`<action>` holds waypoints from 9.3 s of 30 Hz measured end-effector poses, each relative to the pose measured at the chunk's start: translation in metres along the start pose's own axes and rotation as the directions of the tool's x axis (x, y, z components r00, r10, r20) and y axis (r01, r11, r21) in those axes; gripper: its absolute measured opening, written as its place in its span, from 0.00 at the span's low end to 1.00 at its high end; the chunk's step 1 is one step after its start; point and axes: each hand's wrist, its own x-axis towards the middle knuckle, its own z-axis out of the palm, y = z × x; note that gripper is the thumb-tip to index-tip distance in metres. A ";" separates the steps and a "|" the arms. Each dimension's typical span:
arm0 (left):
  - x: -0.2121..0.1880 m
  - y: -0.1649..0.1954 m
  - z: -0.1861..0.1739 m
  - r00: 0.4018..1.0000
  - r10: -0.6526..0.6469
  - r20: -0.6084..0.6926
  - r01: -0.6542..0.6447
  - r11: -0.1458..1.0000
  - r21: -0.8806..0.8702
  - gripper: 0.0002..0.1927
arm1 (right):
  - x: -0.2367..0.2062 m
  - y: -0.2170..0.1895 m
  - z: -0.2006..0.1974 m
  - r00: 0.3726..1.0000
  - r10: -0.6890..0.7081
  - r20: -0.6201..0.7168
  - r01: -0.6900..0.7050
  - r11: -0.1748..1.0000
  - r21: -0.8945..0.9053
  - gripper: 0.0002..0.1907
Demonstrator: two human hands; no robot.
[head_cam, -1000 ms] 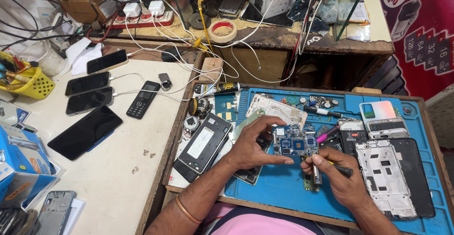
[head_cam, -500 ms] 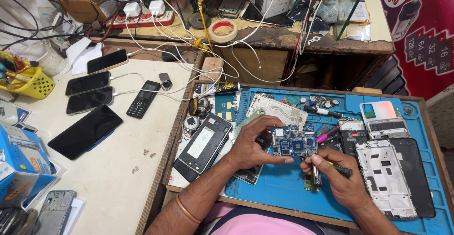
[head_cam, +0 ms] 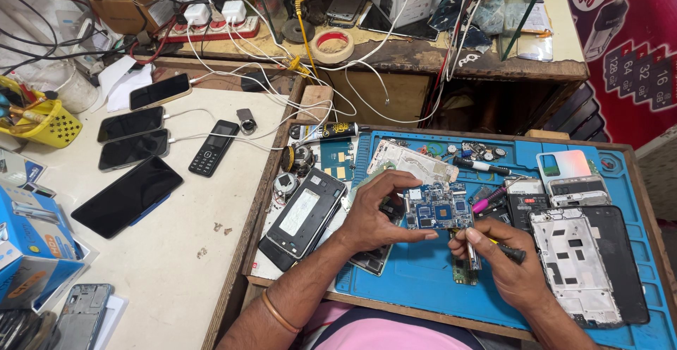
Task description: The person holds a disassembled phone motherboard over a blue repair mat and uses a screwdriver to unscrew and work on the board, steadying it with the other hand among scattered phone parts and tools.
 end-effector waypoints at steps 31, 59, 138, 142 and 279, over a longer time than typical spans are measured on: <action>0.000 -0.001 0.000 0.996 0.089 0.033 -0.091 0.994 0.057 0.40 | 0.001 -0.002 0.005 0.995 -0.012 -0.100 -0.004 0.988 -0.155 0.11; 0.000 -0.003 -0.003 0.993 0.088 0.084 -0.088 0.996 -0.006 0.39 | 0.001 -0.007 0.007 1.000 0.021 -0.014 -0.022 0.998 -0.062 0.13; 0.000 -0.001 -0.006 0.994 -0.016 0.112 0.021 0.999 -0.043 0.38 | 0.003 -0.005 -0.002 0.987 0.155 0.044 -0.155 0.988 0.003 0.14; -0.001 -0.002 -0.006 0.992 -0.015 0.123 0.023 0.997 -0.069 0.38 | 0.002 -0.005 -0.005 0.987 0.114 0.117 -0.120 0.992 0.045 0.15; -0.002 -0.008 -0.002 0.769 -0.167 0.617 0.551 0.662 -0.508 0.38 | -0.010 -0.023 0.013 0.881 -0.452 -0.140 0.382 0.854 -0.353 0.10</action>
